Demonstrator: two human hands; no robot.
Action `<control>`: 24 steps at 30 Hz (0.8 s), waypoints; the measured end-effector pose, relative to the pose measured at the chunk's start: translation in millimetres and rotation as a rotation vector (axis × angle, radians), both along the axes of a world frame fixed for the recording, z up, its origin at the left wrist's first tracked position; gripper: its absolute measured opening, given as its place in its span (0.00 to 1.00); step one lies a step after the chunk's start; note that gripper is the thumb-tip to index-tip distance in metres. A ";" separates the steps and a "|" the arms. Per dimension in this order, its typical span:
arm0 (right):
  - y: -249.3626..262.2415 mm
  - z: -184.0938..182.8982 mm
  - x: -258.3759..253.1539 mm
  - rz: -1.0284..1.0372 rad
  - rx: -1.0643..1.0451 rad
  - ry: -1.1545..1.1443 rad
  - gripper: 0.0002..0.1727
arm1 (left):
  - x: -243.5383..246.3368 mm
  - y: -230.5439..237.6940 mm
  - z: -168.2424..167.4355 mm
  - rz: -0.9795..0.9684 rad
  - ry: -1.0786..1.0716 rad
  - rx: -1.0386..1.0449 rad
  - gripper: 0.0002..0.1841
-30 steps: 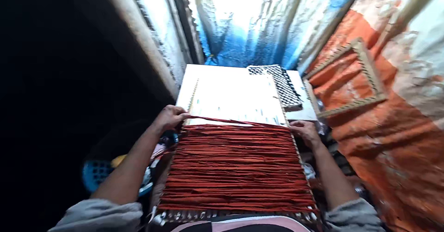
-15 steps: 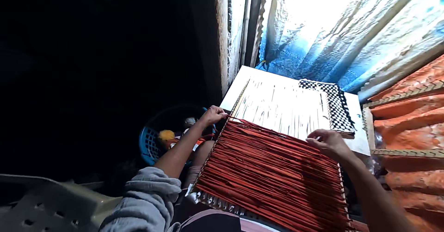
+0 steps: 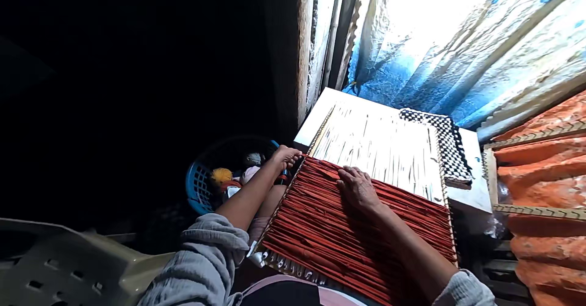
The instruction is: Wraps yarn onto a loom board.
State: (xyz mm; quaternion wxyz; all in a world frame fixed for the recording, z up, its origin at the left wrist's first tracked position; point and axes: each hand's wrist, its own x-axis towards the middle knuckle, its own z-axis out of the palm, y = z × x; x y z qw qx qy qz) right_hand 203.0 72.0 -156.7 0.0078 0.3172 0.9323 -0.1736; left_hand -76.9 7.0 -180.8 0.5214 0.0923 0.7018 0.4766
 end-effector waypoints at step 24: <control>1.3 3.2 -120.5 -0.187 -0.471 0.498 0.22 | -5.6 37.0 43.9 -0.635 0.551 -0.206 0.13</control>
